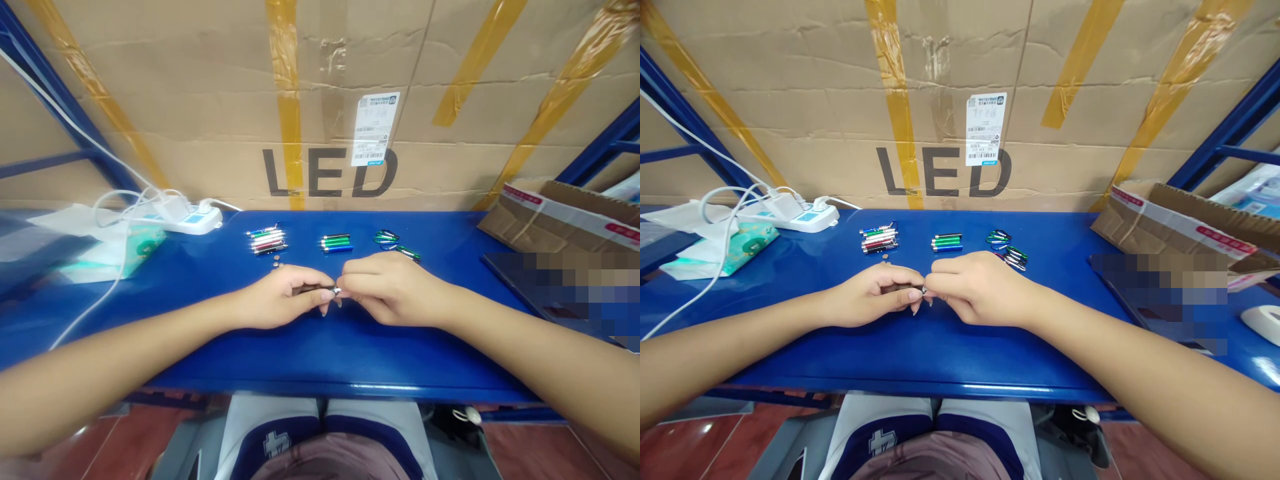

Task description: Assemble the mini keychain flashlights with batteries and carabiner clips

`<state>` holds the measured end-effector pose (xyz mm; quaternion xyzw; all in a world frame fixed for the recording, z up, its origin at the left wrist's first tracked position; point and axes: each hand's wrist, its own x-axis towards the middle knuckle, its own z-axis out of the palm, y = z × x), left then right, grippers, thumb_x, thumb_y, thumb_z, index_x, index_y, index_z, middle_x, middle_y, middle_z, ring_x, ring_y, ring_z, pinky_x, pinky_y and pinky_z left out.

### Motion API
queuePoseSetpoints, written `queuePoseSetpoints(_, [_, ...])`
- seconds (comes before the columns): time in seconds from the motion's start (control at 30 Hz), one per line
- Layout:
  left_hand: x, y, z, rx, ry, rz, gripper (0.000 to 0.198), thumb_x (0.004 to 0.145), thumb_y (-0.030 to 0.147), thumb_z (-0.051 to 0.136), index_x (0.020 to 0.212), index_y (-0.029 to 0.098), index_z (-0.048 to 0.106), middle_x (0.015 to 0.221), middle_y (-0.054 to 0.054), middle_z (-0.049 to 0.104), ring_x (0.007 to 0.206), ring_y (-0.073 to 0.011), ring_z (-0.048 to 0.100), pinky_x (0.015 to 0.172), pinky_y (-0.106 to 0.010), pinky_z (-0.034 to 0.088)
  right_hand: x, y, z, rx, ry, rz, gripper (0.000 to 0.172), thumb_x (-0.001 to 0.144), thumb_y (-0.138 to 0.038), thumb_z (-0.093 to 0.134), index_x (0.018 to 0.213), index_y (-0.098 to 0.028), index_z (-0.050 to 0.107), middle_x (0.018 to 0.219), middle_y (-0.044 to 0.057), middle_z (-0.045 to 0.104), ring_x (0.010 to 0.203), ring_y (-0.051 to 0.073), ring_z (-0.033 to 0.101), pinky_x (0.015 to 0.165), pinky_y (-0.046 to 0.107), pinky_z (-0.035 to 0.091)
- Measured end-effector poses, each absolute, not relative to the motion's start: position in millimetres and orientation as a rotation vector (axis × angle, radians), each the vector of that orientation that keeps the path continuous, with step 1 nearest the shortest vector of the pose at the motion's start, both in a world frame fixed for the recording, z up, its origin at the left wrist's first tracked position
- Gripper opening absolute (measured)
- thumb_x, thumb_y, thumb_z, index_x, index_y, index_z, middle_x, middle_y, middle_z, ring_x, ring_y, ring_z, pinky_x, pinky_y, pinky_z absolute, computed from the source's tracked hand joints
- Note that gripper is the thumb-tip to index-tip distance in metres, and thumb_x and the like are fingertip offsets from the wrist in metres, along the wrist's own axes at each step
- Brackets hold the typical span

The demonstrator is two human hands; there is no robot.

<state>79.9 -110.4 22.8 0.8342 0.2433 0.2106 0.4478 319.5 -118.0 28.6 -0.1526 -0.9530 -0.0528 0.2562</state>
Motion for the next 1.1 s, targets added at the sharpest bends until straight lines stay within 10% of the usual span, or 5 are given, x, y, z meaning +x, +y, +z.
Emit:
queuePoseSetpoints(0.4, [78.6,-116.5,24.8,2.437,0.593,0.664,0.021,0.101,0.023,0.052,0.097,0.013,0.07,0.087,-0.006,0.071,0.083,-0.0143,0.064,0.08,-0.024,0.048,311.0,-123.3,21.1,-0.524,-2.495,0.151,0.024,0.098,-0.013,0.047,0.079,-0.019,0.059,0.07,0.001,0.058,0.062,0.013,0.052,0.059,0.024,0.037])
queuePoseSetpoints(0.7, [78.3,-110.2,27.1,1.637,0.566,0.236,0.033,0.097,0.044,0.06,0.094,0.012,0.069,0.07,-0.001,0.063,0.056,-0.008,0.049,0.053,-0.02,0.04,313.0,-128.5,30.2,-0.364,-2.584,0.039,0.024,0.095,-0.007,0.046,0.081,-0.02,0.061,0.073,0.0,0.064,0.063,0.012,0.056,0.059,0.024,0.037])
queuePoseSetpoints(1.1, [79.2,-119.5,23.5,2.604,0.566,0.851,0.016,0.1,0.017,0.054,0.095,0.014,0.069,0.082,-0.004,0.07,0.075,-0.0121,0.065,0.07,-0.021,0.051,304.4,-130.4,26.9,-0.689,-2.327,0.542,0.027,0.099,-0.021,0.051,0.072,-0.018,0.058,0.064,-0.001,0.055,0.06,0.011,0.047,0.057,0.023,0.037])
